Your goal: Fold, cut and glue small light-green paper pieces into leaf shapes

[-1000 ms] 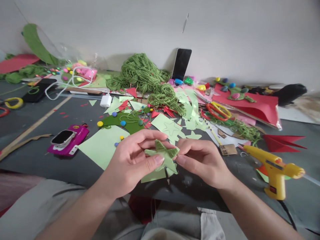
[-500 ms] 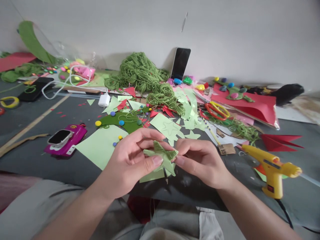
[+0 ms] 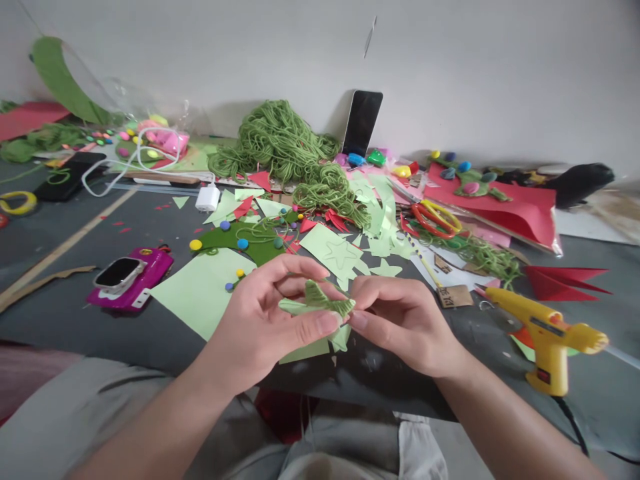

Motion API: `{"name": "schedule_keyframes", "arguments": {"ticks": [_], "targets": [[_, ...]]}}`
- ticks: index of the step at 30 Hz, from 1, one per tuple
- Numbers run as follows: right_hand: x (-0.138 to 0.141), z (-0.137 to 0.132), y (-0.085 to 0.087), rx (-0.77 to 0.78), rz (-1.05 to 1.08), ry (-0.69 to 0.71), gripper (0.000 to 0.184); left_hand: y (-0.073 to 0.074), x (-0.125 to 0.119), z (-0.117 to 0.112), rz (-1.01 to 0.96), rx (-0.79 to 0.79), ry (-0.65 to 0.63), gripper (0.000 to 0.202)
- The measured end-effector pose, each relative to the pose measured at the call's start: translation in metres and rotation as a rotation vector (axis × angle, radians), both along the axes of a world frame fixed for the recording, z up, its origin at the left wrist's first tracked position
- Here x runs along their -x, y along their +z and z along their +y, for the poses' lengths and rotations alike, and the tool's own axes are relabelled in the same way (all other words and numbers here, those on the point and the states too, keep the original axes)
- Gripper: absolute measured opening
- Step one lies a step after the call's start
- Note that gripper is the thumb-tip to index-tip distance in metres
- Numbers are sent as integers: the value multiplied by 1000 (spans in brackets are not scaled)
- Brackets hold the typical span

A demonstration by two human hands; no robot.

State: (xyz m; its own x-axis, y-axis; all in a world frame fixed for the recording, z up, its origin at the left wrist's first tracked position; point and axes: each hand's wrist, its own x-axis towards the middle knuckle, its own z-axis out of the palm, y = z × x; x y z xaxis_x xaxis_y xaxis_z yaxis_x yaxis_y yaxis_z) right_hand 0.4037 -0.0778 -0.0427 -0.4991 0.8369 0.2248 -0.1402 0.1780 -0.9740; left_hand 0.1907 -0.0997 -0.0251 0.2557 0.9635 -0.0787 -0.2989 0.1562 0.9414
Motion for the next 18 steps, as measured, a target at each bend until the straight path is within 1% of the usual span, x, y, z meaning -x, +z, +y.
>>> {"name": "schedule_keyframes", "arguments": {"ticks": [6,12,18], "targets": [[1,-1,2,-22,-28,-12,10,-5,0,0,25,20,42,36],[3,-1,1,-46,-54,-19,11,-5,-2,0,-4,11,29,30],[3,-1,0,-65,-71,-22,10,-7,-1,0,-26,35,33,32]]}}
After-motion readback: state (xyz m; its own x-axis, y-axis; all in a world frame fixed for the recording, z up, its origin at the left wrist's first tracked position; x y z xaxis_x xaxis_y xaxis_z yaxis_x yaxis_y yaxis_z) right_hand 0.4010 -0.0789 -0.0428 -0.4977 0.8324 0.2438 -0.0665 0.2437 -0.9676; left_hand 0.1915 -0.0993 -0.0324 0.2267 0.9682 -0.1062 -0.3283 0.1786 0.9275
